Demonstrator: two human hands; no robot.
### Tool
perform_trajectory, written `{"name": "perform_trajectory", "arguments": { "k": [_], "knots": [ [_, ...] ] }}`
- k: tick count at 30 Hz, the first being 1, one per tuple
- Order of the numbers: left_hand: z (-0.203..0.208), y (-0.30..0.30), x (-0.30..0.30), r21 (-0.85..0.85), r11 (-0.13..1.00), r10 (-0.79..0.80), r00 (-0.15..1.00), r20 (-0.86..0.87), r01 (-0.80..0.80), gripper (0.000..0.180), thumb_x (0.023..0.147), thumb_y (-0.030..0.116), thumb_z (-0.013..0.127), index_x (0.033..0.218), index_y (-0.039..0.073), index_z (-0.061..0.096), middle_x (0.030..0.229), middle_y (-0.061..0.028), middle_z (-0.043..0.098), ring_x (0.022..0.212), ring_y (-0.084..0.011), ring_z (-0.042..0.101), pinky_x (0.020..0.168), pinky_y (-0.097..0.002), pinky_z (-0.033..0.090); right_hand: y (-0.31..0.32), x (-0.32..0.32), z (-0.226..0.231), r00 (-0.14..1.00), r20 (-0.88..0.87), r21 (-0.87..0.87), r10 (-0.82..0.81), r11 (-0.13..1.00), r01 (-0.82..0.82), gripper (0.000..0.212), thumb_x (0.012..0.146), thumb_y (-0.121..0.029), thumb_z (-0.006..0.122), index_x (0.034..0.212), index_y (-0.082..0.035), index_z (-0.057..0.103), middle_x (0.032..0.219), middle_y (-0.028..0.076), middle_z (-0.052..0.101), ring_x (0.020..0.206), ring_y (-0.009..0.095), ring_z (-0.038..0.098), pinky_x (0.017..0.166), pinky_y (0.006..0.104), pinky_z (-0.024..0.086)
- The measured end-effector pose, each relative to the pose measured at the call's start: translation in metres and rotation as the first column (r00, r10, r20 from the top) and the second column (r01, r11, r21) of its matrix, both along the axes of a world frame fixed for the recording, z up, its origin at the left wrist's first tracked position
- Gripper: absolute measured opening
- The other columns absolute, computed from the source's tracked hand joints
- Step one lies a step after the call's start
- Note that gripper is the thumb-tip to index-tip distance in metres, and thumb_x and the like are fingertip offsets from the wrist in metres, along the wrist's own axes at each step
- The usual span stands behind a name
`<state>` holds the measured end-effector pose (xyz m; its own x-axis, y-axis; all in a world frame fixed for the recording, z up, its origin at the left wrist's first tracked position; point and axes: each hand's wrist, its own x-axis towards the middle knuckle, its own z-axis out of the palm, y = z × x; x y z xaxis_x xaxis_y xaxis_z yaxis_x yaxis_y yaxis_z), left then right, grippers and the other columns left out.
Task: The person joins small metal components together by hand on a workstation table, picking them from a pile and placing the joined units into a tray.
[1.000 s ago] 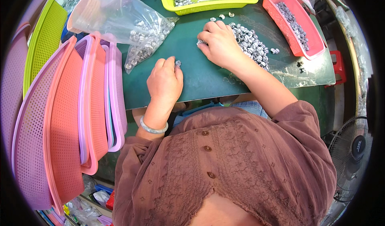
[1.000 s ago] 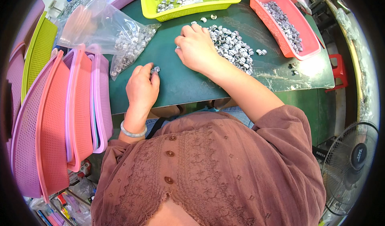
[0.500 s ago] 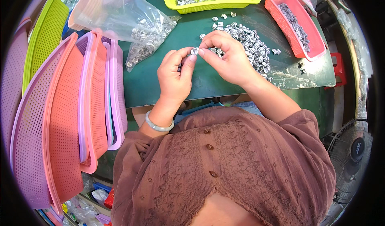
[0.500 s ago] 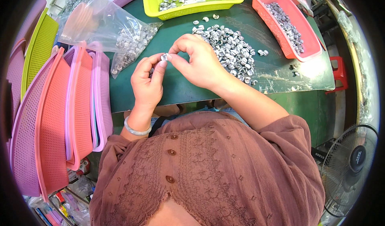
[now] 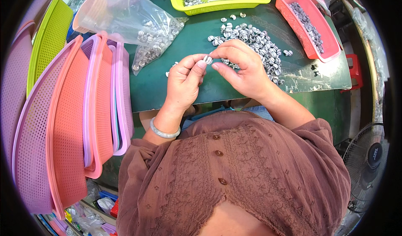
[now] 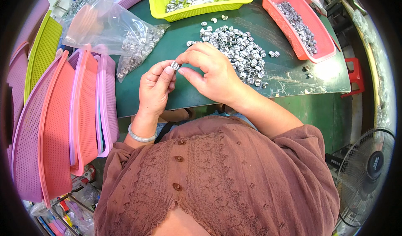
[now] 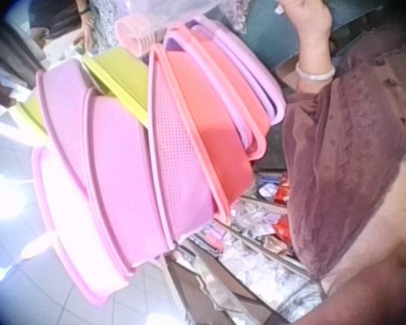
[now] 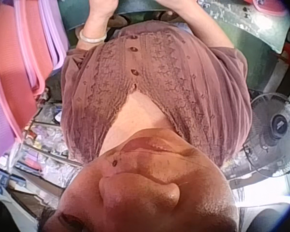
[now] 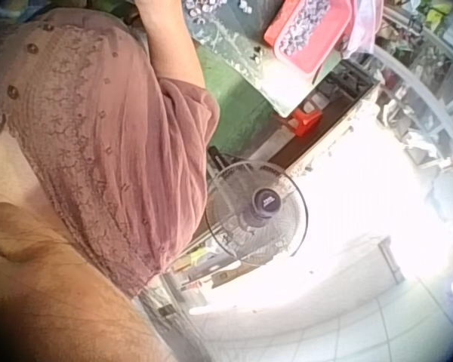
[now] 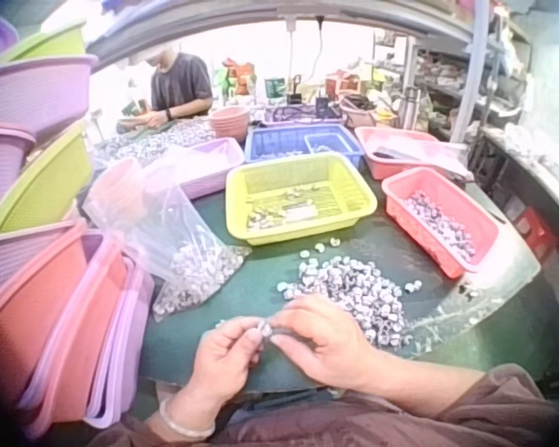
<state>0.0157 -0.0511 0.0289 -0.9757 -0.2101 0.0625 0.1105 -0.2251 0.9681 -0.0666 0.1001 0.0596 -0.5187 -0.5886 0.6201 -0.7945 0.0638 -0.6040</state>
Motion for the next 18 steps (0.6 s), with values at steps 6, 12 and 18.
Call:
{"name": "perform_trajectory", "arguments": {
  "k": [6,12,18],
  "knots": [
    [-0.0009,0.001,0.0005,-0.049,0.999,-0.002,1.0,0.008,0.003,0.02,0.092,0.017,0.054,0.103,0.001,0.06,0.073,0.0026,0.053,0.059,-0.0027,0.044,0.051,-0.0154,0.035,0.0019,-0.0017,-0.0037,1.0,0.011,0.008,0.0,1.0,0.0,0.019,0.069,-0.003,0.068,0.086,-0.004,0.061,0.082,0.01,0.058,0.078,0.028,0.057,0.066,0.0347,0.046],
    [0.0008,0.0021,0.0016,-0.022,1.0,-0.021,0.999,0.038,0.022,0.02,0.093,0.018,0.052,0.101,0.002,0.06,0.072,0.003,0.052,0.059,-0.0026,0.043,0.051,-0.0152,0.035,0.0026,-0.0021,-0.0063,1.0,-0.007,0.017,0.0,1.0,0.001,0.017,0.069,-0.004,0.068,0.084,-0.004,0.061,0.083,0.011,0.058,0.079,0.028,0.058,0.067,0.0356,0.046],
    [-0.0011,0.0003,0.0023,-0.013,0.999,-0.049,0.997,0.067,0.05,0.018,0.093,0.016,0.051,0.099,0.002,0.06,0.072,0.0028,0.052,0.059,-0.003,0.043,0.052,-0.0159,0.035,0.0019,-0.0014,-0.0092,1.0,0.002,0.01,-0.003,1.0,0.003,0.015,0.069,-0.005,0.068,0.082,-0.004,0.061,0.083,0.011,0.058,0.081,0.028,0.057,0.069,0.036,0.046]
  ]
}}
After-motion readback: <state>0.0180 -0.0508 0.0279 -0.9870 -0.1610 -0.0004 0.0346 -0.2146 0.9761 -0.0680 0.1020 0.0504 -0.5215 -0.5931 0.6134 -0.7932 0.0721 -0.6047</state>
